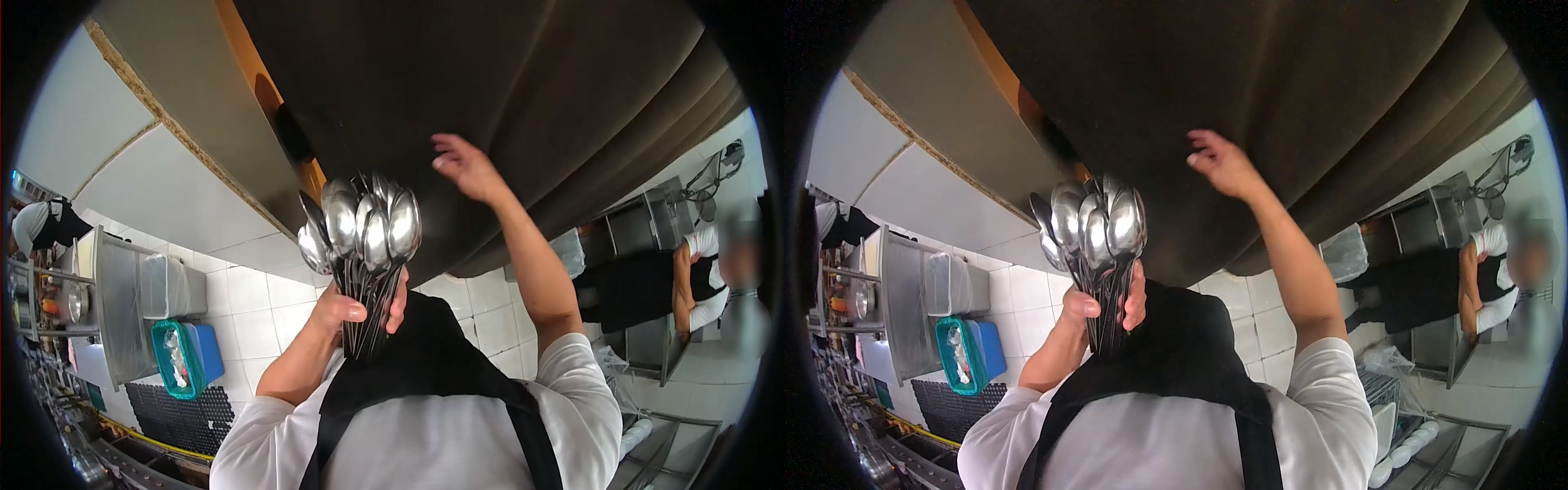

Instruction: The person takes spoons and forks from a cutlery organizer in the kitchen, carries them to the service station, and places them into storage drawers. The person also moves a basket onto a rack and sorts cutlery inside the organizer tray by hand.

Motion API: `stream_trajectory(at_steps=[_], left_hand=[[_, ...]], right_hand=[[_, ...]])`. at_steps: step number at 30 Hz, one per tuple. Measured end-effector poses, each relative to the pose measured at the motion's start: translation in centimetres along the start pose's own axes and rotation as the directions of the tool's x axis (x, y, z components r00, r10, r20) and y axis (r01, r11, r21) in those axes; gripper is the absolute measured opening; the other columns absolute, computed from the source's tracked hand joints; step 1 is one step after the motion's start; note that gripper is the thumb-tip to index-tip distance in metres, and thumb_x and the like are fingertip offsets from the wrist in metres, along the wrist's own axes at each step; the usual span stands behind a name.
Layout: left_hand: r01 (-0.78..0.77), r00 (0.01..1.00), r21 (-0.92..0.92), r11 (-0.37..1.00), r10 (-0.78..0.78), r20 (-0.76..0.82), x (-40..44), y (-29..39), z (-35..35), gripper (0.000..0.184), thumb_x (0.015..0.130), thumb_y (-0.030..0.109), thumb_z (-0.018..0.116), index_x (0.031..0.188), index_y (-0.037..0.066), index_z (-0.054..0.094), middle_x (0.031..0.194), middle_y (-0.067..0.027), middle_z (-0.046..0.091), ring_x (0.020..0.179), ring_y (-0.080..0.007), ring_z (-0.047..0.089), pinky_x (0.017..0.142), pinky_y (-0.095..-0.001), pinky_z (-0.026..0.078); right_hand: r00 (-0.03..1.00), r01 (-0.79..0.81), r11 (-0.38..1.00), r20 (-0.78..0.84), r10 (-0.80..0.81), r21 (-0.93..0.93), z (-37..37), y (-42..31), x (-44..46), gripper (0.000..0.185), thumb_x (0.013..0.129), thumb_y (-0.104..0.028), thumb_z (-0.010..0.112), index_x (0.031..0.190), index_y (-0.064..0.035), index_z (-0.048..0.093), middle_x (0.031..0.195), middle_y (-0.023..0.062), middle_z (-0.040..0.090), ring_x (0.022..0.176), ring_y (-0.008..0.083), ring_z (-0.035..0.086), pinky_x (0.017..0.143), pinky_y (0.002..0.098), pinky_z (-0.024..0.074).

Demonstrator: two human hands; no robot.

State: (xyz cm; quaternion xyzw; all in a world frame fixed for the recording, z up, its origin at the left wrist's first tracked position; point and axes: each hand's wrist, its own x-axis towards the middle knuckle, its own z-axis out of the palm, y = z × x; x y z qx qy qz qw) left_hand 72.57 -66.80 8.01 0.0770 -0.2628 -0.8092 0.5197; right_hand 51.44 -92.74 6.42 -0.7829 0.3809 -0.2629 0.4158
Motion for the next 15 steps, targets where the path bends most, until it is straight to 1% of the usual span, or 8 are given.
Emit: stream_trajectory(at_steps=[1, 3, 5, 8, 9, 10, 13, 15], left_hand=[[0.023, 1.000, -0.006, 1.000, -0.023, 0.011, 0.1, -0.1, 0.1, 0.073, 0.063, 0.022, 0.078, 0.122, -0.004, 0.043, 0.084, -0.0149, 0.058, 0.066, -0.0266, 0.062, 0.060, -0.0371, 0.048], [0.044, 0.999, 0.002, 0.999, -0.044, 0.012, 0.1, -0.5, 0.3, 0.074, 0.064, 0.023, 0.079, 0.122, -0.005, 0.043, 0.083, -0.0146, 0.058, 0.066, -0.0264, 0.062, 0.060, -0.0369, 0.048], [0.055, 0.998, 0.016, 0.998, -0.055, 0.021, 0.3, -0.9, 0.6, 0.074, 0.064, 0.024, 0.079, 0.122, -0.005, 0.042, 0.082, -0.0144, 0.058, 0.066, -0.0262, 0.062, 0.060, -0.0368, 0.048], [0.077, 0.996, 0.031, 0.997, -0.078, 0.041, 0.5, -2.0, 0.5, 0.075, 0.064, 0.024, 0.079, 0.123, -0.005, 0.043, 0.082, -0.0141, 0.058, 0.067, -0.0259, 0.062, 0.061, -0.0374, 0.048], [0.071, 0.996, 0.026, 0.997, -0.072, 0.042, 0.5, -2.3, 0.8, 0.075, 0.064, 0.024, 0.079, 0.123, -0.005, 0.043, 0.082, -0.0140, 0.058, 0.067, -0.0259, 0.062, 0.061, -0.0375, 0.048], [0.071, 0.996, 0.017, 0.997, -0.071, 0.044, 0.7, -2.8, 0.9, 0.075, 0.063, 0.024, 0.079, 0.122, -0.005, 0.043, 0.082, -0.0138, 0.058, 0.066, -0.0261, 0.062, 0.061, -0.0374, 0.048], [0.053, 0.999, 0.021, 0.998, -0.053, 0.004, 1.0, -4.7, 2.0, 0.075, 0.060, 0.028, 0.080, 0.122, -0.005, 0.053, 0.085, -0.0143, 0.063, 0.069, -0.0252, 0.066, 0.062, -0.0314, 0.052], [0.061, 0.998, 0.034, 0.998, -0.060, -0.031, 1.9, -5.7, 2.7, 0.075, 0.058, 0.029, 0.081, 0.121, -0.004, 0.055, 0.084, -0.0142, 0.064, 0.069, -0.0252, 0.066, 0.062, -0.0308, 0.052]], right_hand=[[0.998, -0.005, 0.997, -0.067, 0.010, 0.073, -0.9, 0.3, -0.1, 0.048, 0.090, -0.018, 0.067, 0.135, -0.0075, 0.052, 0.125, 0.0161, 0.061, 0.110, 0.0243, 0.061, 0.094, 0.0372, 0.0503], [0.994, -0.089, 0.996, -0.060, 0.090, 0.010, -2.6, -0.9, -1.4, 0.047, 0.091, -0.019, 0.067, 0.134, -0.0064, 0.053, 0.126, 0.0171, 0.061, 0.107, 0.0228, 0.062, 0.093, 0.0364, 0.0507], [0.995, -0.070, 0.997, -0.075, 0.072, 0.036, -3.2, -2.0, -2.8, 0.045, 0.090, -0.020, 0.067, 0.132, -0.0077, 0.056, 0.125, 0.0159, 0.062, 0.108, 0.0243, 0.062, 0.092, 0.0366, 0.0512], [0.983, 0.162, 0.973, -0.060, -0.174, -0.166, -1.9, -3.5, -3.9, 0.044, 0.089, -0.022, 0.068, 0.130, -0.0100, 0.059, 0.123, 0.0142, 0.062, 0.109, 0.0260, 0.062, 0.091, 0.0369, 0.0518], [0.974, 0.220, 0.966, -0.019, -0.224, -0.135, -0.7, -4.4, -3.7, 0.042, 0.088, -0.023, 0.069, 0.128, -0.0118, 0.060, 0.122, 0.0140, 0.063, 0.110, 0.0295, 0.062, 0.092, 0.0377, 0.0513], [0.960, 0.278, 0.947, 0.019, -0.279, -0.162, 0.3, -5.5, -3.1, 0.041, 0.088, -0.024, 0.069, 0.127, -0.0118, 0.061, 0.122, 0.0147, 0.062, 0.111, 0.0310, 0.061, 0.093, 0.0388, 0.0505], [0.891, 0.442, 0.885, 0.185, -0.414, -0.146, 3.7, -6.9, 0.0, 0.040, 0.090, -0.027, 0.066, 0.127, -0.0121, 0.060, 0.121, 0.0161, 0.063, 0.113, 0.0352, 0.060, 0.097, 0.0421, 0.0481], [0.815, 0.531, 0.843, 0.321, -0.482, -0.083, 5.9, -8.0, 2.3, 0.042, 0.091, -0.025, 0.064, 0.131, -0.0122, 0.058, 0.123, 0.0155, 0.063, 0.116, 0.0346, 0.059, 0.099, 0.0422, 0.0476]])
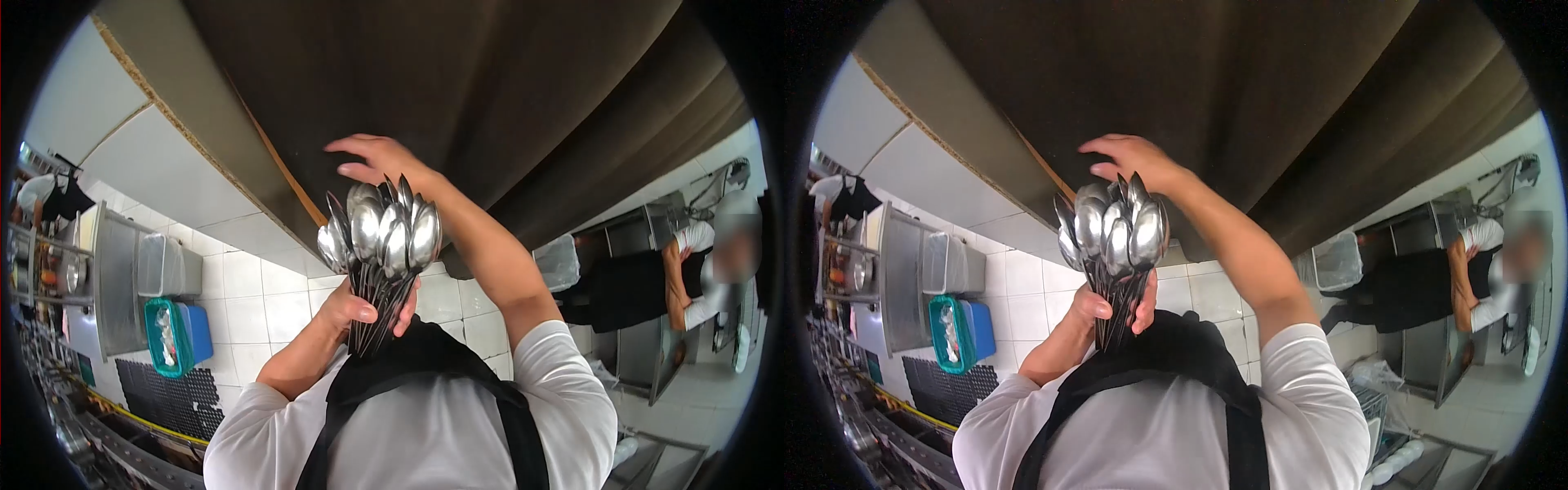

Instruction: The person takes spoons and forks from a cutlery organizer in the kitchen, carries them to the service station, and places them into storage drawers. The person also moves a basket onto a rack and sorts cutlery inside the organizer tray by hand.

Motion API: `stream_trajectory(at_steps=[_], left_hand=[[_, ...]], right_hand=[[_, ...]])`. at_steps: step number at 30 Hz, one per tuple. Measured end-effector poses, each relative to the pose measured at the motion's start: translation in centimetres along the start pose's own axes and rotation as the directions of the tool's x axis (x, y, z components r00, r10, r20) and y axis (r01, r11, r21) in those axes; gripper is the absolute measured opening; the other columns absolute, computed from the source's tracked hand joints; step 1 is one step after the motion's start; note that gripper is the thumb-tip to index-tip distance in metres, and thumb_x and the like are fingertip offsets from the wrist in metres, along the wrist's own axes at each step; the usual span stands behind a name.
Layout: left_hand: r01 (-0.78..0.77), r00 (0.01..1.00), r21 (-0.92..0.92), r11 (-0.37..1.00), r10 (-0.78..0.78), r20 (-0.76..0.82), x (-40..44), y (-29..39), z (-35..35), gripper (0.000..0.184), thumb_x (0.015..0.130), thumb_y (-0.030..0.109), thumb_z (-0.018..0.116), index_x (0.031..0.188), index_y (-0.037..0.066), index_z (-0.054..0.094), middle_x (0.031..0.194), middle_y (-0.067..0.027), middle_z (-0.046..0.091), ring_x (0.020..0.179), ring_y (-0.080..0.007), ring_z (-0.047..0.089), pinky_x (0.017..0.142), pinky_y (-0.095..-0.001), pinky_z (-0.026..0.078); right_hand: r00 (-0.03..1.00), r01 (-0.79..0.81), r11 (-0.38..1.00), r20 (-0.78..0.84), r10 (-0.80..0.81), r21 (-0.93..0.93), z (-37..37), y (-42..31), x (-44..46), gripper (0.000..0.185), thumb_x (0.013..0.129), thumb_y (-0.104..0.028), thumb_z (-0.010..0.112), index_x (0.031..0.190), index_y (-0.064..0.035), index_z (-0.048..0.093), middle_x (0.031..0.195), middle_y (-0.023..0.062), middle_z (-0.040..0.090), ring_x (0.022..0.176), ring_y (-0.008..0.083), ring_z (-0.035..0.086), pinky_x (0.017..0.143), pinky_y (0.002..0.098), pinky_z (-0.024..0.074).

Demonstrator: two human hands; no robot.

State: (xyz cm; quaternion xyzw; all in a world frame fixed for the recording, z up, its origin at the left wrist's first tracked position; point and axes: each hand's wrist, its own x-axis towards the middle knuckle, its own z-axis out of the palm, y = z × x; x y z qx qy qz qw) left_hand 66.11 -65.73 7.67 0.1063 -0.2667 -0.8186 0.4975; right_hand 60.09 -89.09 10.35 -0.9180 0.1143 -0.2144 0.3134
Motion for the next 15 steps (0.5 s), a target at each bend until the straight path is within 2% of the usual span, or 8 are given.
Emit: stream_trajectory(at_steps=[3, 6, 8, 9, 10, 11, 12, 15], left_hand=[[-0.033, 0.999, -0.003, 0.999, 0.033, -0.039, 0.0, -1.0, 1.1, 0.074, 0.059, 0.028, 0.082, 0.121, -0.004, 0.054, 0.086, -0.0144, 0.065, 0.069, -0.0250, 0.065, 0.061, -0.0313, 0.052], [-0.089, 0.990, 0.021, 0.996, 0.091, -0.108, -0.6, -2.3, 1.4, 0.077, 0.060, 0.026, 0.081, 0.121, -0.007, 0.049, 0.081, -0.0152, 0.062, 0.065, -0.0254, 0.062, 0.059, -0.0349, 0.050], [-0.139, 0.983, 0.019, 0.990, 0.140, -0.119, -1.2, -2.5, 1.5, 0.074, 0.062, 0.025, 0.081, 0.121, -0.007, 0.050, 0.082, -0.0159, 0.062, 0.065, -0.0249, 0.063, 0.060, -0.0343, 0.053], [-0.152, 0.979, 0.006, 0.988, 0.151, -0.134, -1.6, -2.4, 1.9, 0.073, 0.062, 0.024, 0.081, 0.121, -0.007, 0.050, 0.083, -0.0161, 0.062, 0.065, -0.0250, 0.063, 0.060, -0.0342, 0.053], [-0.153, 0.978, -0.011, 0.988, 0.150, -0.146, -2.0, -2.6, 2.3, 0.073, 0.062, 0.024, 0.081, 0.120, -0.007, 0.051, 0.083, -0.0164, 0.062, 0.066, -0.0250, 0.063, 0.061, -0.0341, 0.054], [-0.176, 0.975, -0.020, 0.984, 0.172, -0.142, -2.1, -2.6, 2.4, 0.072, 0.062, 0.023, 0.081, 0.119, -0.007, 0.052, 0.084, -0.0169, 0.063, 0.066, -0.0248, 0.063, 0.061, -0.0345, 0.054], [-0.187, 0.972, -0.012, 0.982, 0.183, -0.150, -2.4, -2.8, 2.3, 0.072, 0.061, 0.023, 0.082, 0.119, -0.007, 0.051, 0.084, -0.0169, 0.063, 0.066, -0.0249, 0.063, 0.061, -0.0346, 0.054], [-0.207, 0.968, -0.005, 0.978, 0.204, -0.147, -2.8, -2.8, 1.8, 0.072, 0.061, 0.023, 0.082, 0.119, -0.007, 0.051, 0.084, -0.0171, 0.063, 0.066, -0.0250, 0.064, 0.061, -0.0352, 0.054]], right_hand=[[0.994, -0.063, 0.969, 0.099, 0.040, 0.240, 2.4, -1.2, 4.7, 0.056, 0.092, -0.026, 0.063, 0.143, -0.0103, 0.046, 0.139, 0.0189, 0.052, 0.129, 0.0327, 0.051, 0.107, 0.0405, 0.0420], [0.923, -0.299, 0.952, -0.231, 0.307, 0.069, 3.2, 1.2, 6.3, 0.075, 0.089, -0.030, 0.065, 0.150, -0.0036, 0.031, 0.151, 0.0230, 0.038, 0.140, 0.0349, 0.037, 0.114, 0.0400, 0.0326], [0.807, -0.331, 0.918, -0.438, 0.395, 0.217, 0.8, 4.2, 5.0, 0.086, 0.088, -0.032, 0.066, 0.152, 0.0024, 0.021, 0.156, 0.0251, 0.027, 0.145, 0.0352, 0.026, 0.118, 0.0384, 0.0252], [0.743, -0.406, 0.891, -0.494, 0.452, 0.204, -1.4, 4.1, 3.4, 0.086, 0.088, -0.030, 0.067, 0.152, 0.0029, 0.019, 0.156, 0.0254, 0.026, 0.145, 0.0350, 0.026, 0.118, 0.0381, 0.0250], [0.702, -0.397, 0.913, -0.608, 0.370, 0.098, -3.4, 5.6, 1.7, 0.085, 0.089, -0.029, 0.067, 0.152, 0.0019, 0.018, 0.156, 0.0255, 0.026, 0.145, 0.0346, 0.026, 0.117, 0.0384, 0.0253], [0.671, -0.321, 0.933, -0.657, 0.344, 0.161, -5.4, 6.2, -0.6, 0.084, 0.089, -0.024, 0.067, 0.152, 0.0012, 0.017, 0.156, 0.0250, 0.027, 0.145, 0.0346, 0.026, 0.117, 0.0393, 0.0251], [0.649, -0.328, 0.945, -0.724, 0.235, 0.013, -7.7, 7.8, -2.4, 0.082, 0.089, -0.020, 0.067, 0.152, -0.0003, 0.017, 0.154, 0.0250, 0.028, 0.144, 0.0355, 0.026, 0.116, 0.0398, 0.0247], [0.551, -0.288, 0.958, -0.817, 0.172, 0.007, -12.3, 7.4, -6.0, 0.077, 0.091, -0.019, 0.067, 0.151, -0.0012, 0.022, 0.152, 0.0257, 0.031, 0.142, 0.0352, 0.030, 0.115, 0.0405, 0.0271]])
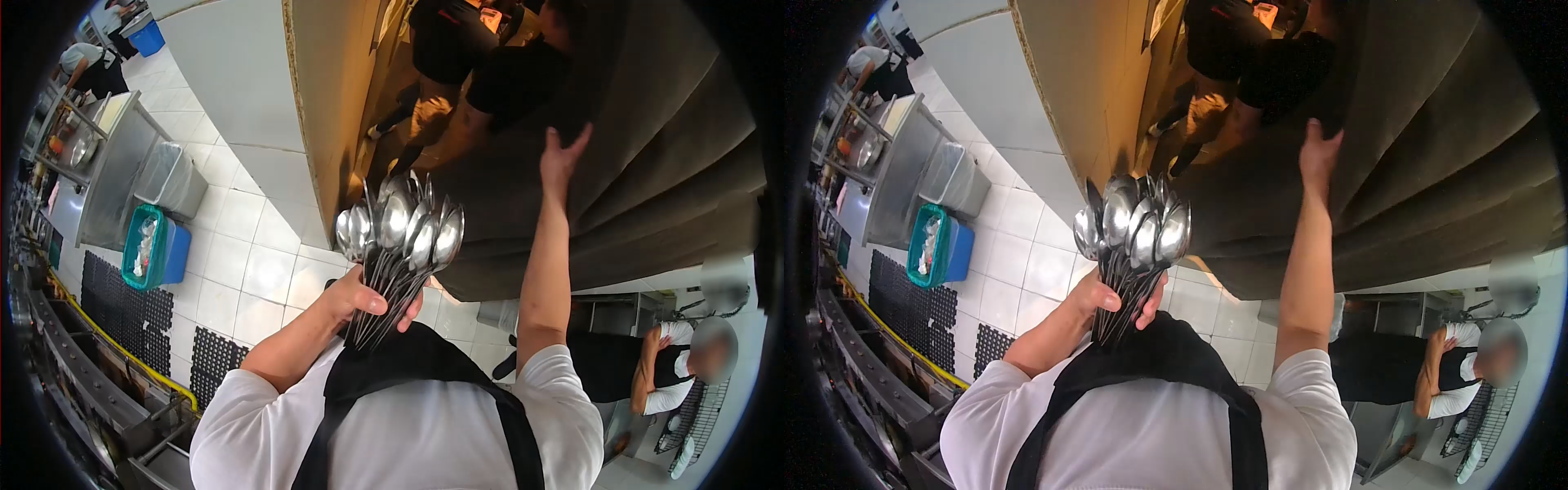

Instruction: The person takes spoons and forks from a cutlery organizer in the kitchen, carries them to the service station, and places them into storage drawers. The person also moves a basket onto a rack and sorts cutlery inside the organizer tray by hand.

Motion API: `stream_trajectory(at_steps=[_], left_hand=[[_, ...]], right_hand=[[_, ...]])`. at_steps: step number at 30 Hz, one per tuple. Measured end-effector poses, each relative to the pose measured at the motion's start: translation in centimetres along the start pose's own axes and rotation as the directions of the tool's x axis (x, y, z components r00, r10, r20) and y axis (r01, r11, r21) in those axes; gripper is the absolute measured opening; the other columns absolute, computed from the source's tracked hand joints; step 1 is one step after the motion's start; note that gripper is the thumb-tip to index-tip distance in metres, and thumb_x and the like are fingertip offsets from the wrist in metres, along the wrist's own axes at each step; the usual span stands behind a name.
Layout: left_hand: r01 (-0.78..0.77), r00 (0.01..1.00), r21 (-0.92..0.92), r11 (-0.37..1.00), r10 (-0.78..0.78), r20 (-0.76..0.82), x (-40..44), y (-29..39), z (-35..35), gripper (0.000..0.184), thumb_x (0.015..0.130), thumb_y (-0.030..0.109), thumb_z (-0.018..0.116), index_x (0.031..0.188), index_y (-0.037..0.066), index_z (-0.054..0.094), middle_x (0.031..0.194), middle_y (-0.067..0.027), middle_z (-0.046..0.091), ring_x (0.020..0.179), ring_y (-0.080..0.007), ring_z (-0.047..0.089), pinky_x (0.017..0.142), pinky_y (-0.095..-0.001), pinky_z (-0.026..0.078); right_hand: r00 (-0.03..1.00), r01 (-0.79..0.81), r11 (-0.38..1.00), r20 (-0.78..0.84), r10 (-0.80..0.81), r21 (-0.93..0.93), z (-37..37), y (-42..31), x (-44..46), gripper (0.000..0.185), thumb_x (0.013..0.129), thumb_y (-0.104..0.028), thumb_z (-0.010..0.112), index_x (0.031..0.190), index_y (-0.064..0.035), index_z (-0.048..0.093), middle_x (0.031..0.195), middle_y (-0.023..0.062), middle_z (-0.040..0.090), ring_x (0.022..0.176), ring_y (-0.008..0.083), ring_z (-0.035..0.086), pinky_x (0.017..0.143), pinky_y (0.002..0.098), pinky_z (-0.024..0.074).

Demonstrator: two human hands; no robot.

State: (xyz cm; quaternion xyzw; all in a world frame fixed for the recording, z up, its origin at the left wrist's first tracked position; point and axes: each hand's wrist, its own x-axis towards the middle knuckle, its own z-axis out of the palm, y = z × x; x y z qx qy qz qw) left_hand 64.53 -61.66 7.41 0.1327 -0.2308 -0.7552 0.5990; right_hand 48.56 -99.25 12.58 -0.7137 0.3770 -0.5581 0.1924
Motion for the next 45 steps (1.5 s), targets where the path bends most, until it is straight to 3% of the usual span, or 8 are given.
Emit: stream_trajectory(at_steps=[6, 12, 17, 19, 21, 28, 31, 45], left_hand=[[0.049, 0.998, 0.036, 0.998, -0.050, 0.034, 1.1, 0.8, -0.6, 0.076, 0.057, 0.027, 0.083, 0.121, -0.003, 0.055, 0.087, -0.0146, 0.066, 0.071, -0.0250, 0.067, 0.062, -0.0316, 0.054], [0.110, 0.992, 0.072, 0.991, -0.114, 0.062, 1.9, 3.5, -1.6, 0.075, 0.057, 0.028, 0.083, 0.119, -0.003, 0.056, 0.085, -0.0145, 0.066, 0.069, -0.0246, 0.067, 0.063, -0.0315, 0.054], [0.127, 0.985, 0.056, 0.990, -0.133, 0.112, 2.5, 6.3, -3.2, 0.073, 0.060, 0.025, 0.081, 0.119, -0.005, 0.049, 0.081, -0.0150, 0.060, 0.064, -0.0247, 0.061, 0.060, -0.0352, 0.051], [0.149, 0.981, 0.033, 0.988, -0.152, 0.121, 3.0, 7.0, -4.1, 0.074, 0.060, 0.023, 0.080, 0.120, -0.005, 0.048, 0.081, -0.0151, 0.060, 0.065, -0.0253, 0.061, 0.061, -0.0358, 0.050], [0.182, 0.974, -0.007, 0.983, -0.179, 0.140, 3.6, 7.8, -5.0, 0.074, 0.061, 0.022, 0.078, 0.122, -0.004, 0.047, 0.082, -0.0154, 0.059, 0.066, -0.0258, 0.061, 0.061, -0.0365, 0.049], [0.303, 0.919, -0.012, 0.953, -0.289, 0.269, 10.2, 6.9, -5.7, 0.077, 0.063, 0.018, 0.075, 0.128, -0.004, 0.042, 0.085, -0.0169, 0.060, 0.069, -0.0276, 0.062, 0.062, -0.0375, 0.049], [0.317, 0.919, -0.041, 0.948, -0.295, 0.261, 16.0, 8.2, -6.7, 0.076, 0.062, 0.022, 0.079, 0.124, -0.008, 0.049, 0.087, -0.0176, 0.063, 0.070, -0.0270, 0.066, 0.062, -0.0356, 0.055], [0.751, 0.637, -0.064, 0.657, -0.695, 0.334, 46.6, 2.8, -4.5, 0.079, 0.065, 0.014, 0.076, 0.133, -0.009, 0.041, 0.096, -0.0225, 0.062, 0.082, -0.0321, 0.066, 0.073, -0.0389, 0.057]], right_hand=[[0.928, -0.285, 0.957, 0.262, 0.263, 0.048, -5.4, 1.7, 2.4, 0.067, 0.093, -0.025, 0.065, 0.148, -0.0035, 0.034, 0.145, 0.0265, 0.042, 0.133, 0.0336, 0.044, 0.109, 0.0408, 0.0358], [0.973, -0.228, 0.971, -0.065, 0.223, -0.071, -10.3, 3.7, 3.1, 0.069, 0.092, -0.030, 0.066, 0.147, -0.0013, 0.036, 0.149, 0.0258, 0.038, 0.138, 0.0352, 0.039, 0.113, 0.0422, 0.0309], [0.928, -0.051, 0.879, -0.347, -0.134, -0.474, -22.7, 7.5, 6.1, 0.070, 0.092, -0.028, 0.066, 0.149, -0.0040, 0.034, 0.145, 0.0235, 0.044, 0.137, 0.0315, 0.040, 0.113, 0.0420, 0.0306], [0.987, -0.015, 0.830, -0.140, -0.076, -0.557, -26.0, 6.6, 5.1, 0.067, 0.095, -0.033, 0.063, 0.149, -0.0068, 0.035, 0.146, 0.0206, 0.044, 0.136, 0.0279, 0.042, 0.113, 0.0399, 0.0320], [0.840, -0.307, 0.884, 0.337, 0.426, -0.353, -24.1, -1.4, 1.9, 0.063, 0.098, -0.041, 0.056, 0.150, -0.0100, 0.036, 0.150, 0.0190, 0.039, 0.136, 0.0262, 0.041, 0.114, 0.0397, 0.0317], [0.883, -0.404, 0.859, -0.380, 0.277, -0.313, -41.0, -4.1, 0.2, 0.082, 0.088, -0.053, 0.066, 0.150, -0.0085, 0.036, 0.148, 0.0153, 0.044, 0.137, 0.0280, 0.040, 0.113, 0.0430, 0.0326], [0.858, -0.357, 0.783, -0.510, 0.060, -0.509, -35.3, -8.3, 4.0, 0.085, 0.091, -0.053, 0.061, 0.153, -0.0063, 0.026, 0.156, 0.0181, 0.029, 0.144, 0.0322, 0.030, 0.117, 0.0456, 0.0265], [0.929, -0.144, 0.027, -0.144, -0.341, -0.989, -52.5, 1.4, 12.3, 0.050, 0.101, -0.034, 0.052, 0.144, -0.0085, 0.045, 0.141, 0.0150, 0.050, 0.130, 0.0255, 0.049, 0.112, 0.0408, 0.0357]])
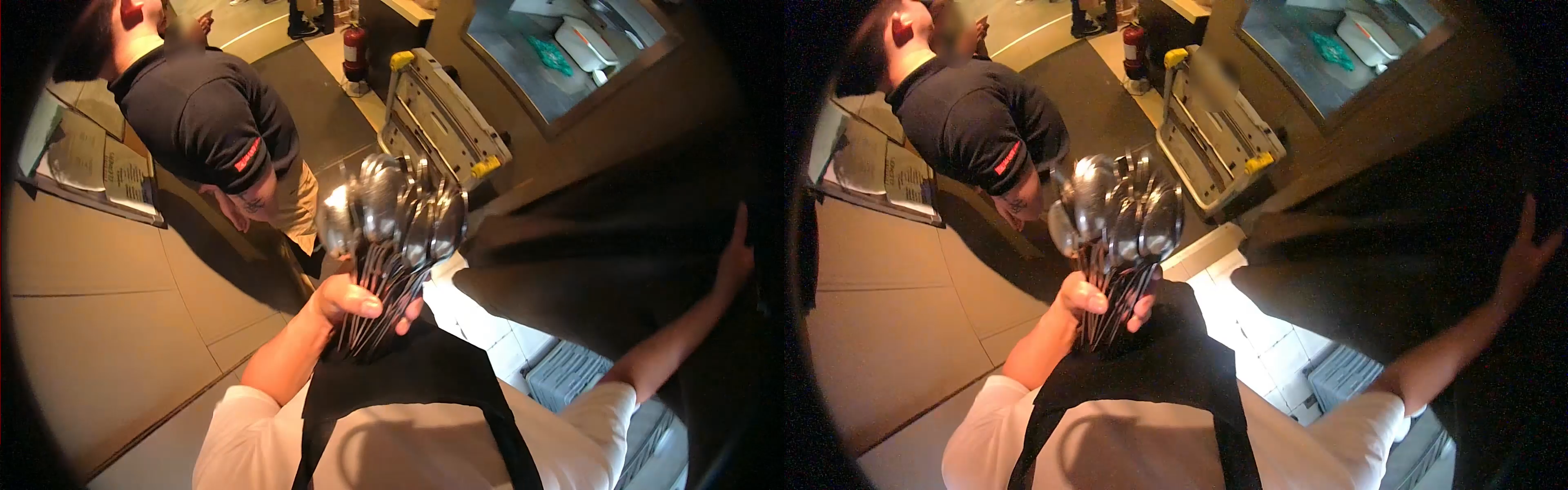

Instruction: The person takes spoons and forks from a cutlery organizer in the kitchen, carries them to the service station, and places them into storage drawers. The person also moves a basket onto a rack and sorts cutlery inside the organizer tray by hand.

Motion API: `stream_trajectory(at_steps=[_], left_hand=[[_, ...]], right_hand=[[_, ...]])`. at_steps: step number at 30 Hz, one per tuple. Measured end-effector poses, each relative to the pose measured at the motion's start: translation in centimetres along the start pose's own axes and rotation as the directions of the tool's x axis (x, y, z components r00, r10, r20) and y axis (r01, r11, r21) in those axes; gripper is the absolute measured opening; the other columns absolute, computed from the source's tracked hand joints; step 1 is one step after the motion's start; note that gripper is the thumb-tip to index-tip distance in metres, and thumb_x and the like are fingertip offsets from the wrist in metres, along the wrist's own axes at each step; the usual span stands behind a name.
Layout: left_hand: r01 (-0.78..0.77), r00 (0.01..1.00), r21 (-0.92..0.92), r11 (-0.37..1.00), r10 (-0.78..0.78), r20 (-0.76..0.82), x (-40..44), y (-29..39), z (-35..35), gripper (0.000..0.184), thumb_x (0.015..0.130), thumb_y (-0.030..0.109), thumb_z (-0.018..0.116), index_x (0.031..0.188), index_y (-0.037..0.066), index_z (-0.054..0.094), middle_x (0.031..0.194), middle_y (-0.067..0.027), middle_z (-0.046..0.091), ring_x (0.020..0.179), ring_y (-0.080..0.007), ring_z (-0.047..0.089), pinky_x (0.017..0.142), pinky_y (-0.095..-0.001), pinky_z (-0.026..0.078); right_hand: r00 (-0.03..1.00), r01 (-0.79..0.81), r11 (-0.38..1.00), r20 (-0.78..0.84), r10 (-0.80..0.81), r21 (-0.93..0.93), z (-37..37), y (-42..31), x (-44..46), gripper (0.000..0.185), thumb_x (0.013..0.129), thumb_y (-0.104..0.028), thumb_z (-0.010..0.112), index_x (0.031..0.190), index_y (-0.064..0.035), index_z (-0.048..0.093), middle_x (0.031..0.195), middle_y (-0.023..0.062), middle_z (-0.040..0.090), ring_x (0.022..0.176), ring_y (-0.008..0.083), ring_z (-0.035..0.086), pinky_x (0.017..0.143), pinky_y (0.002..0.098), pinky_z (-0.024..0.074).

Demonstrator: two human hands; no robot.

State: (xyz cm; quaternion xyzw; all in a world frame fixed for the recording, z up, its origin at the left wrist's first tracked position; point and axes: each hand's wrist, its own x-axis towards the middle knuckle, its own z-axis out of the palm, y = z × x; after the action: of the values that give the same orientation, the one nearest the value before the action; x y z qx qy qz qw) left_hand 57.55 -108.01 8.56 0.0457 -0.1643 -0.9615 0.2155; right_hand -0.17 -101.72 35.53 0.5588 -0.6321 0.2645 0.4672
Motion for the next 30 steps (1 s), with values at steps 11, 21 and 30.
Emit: stream_trajectory(at_steps=[11, 21, 30], left_hand=[[-0.157, 0.975, -0.028, 0.987, 0.160, 0.157, 11.4, 11.8, -2.8, 0.066, 0.071, 0.016, 0.072, 0.128, -0.007, 0.049, 0.098, -0.0218, 0.063, 0.077, -0.0299, 0.068, 0.073, -0.0367, 0.060], [-0.200, 0.933, -0.029, 0.979, 0.200, 0.300, 23.1, 22.4, -11.1, 0.071, 0.075, 0.022, 0.068, 0.136, -0.005, 0.043, 0.100, -0.0175, 0.062, 0.079, -0.0291, 0.067, 0.076, -0.0370, 0.057], [0.079, 0.946, -0.072, 0.994, -0.052, 0.321, 26.9, 21.7, -14.1, 0.068, 0.071, 0.020, 0.071, 0.129, -0.007, 0.049, 0.094, -0.0206, 0.064, 0.075, -0.0295, 0.068, 0.067, -0.0361, 0.059]], right_hand=[[0.988, -0.150, 0.851, -0.100, 0.115, -0.504, -4.5, 2.9, -4.1, 0.075, 0.097, -0.044, 0.056, 0.149, 0.0026, 0.027, 0.151, 0.0269, 0.027, 0.140, 0.0389, 0.029, 0.115, 0.0500, 0.0247], [0.966, -0.244, 0.660, -0.235, 0.104, -0.710, 1.0, -5.8, -7.2, 0.083, 0.099, -0.045, 0.051, 0.150, 0.0111, 0.017, 0.154, 0.0363, 0.015, 0.141, 0.0511, 0.022, 0.115, 0.0547, 0.0208], [0.832, -0.550, 0.474, -0.407, 0.377, -0.687, 4.5, -10.2, -7.6, 0.080, 0.102, -0.044, 0.044, 0.149, 0.0128, 0.015, 0.153, 0.0386, 0.012, 0.140, 0.0540, 0.021, 0.113, 0.0577, 0.0223]])
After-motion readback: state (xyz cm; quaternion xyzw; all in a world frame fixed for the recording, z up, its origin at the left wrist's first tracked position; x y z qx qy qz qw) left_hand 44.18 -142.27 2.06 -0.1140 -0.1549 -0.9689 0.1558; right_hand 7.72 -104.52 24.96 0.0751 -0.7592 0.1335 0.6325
